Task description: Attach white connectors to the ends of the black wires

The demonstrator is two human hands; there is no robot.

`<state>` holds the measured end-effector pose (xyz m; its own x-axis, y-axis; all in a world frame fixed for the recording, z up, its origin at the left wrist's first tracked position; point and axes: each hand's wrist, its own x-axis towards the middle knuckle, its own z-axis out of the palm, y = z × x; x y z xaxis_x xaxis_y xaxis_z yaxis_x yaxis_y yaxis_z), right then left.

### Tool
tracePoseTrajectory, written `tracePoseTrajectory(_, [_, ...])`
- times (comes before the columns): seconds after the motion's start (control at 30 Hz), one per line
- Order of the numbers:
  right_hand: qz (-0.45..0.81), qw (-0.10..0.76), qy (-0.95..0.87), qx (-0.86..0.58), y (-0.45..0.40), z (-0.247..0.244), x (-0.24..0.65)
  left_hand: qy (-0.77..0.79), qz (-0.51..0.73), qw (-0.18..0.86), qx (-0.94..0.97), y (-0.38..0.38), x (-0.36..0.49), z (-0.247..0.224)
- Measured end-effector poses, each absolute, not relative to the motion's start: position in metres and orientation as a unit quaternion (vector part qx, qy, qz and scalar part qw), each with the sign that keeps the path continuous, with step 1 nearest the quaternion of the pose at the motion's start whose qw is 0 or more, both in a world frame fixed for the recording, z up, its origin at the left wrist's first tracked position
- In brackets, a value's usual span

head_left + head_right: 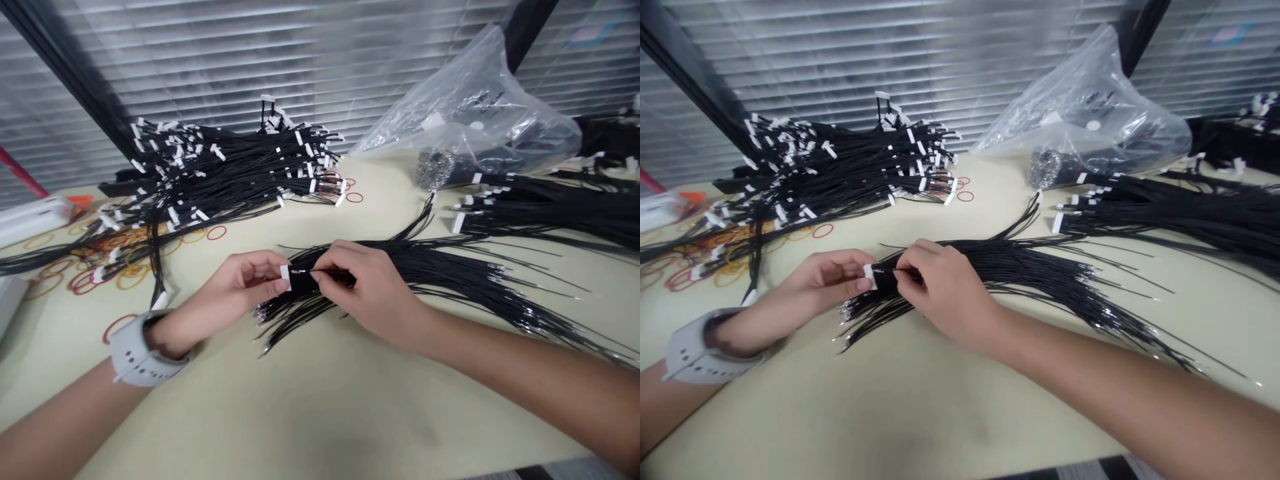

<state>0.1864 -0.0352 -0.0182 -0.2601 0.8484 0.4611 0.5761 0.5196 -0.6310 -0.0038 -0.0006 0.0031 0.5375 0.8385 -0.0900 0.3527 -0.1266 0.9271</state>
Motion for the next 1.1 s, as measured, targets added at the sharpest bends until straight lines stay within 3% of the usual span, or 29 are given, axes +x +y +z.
tracePoseTrajectory(0.43, [0.189,0.43,-0.769,-0.434,-0.0371,-0.0163,0.1862,0.424,0.227,0.503,0.718,-0.0014,-0.0044,0.0039])
tracePoseTrajectory(1.1, [0.202,0.389,-0.783,-0.441,-0.0348,-0.0158,0.1867,0.434,0.226,0.513,0.705,-0.0006,-0.0031,0.0048])
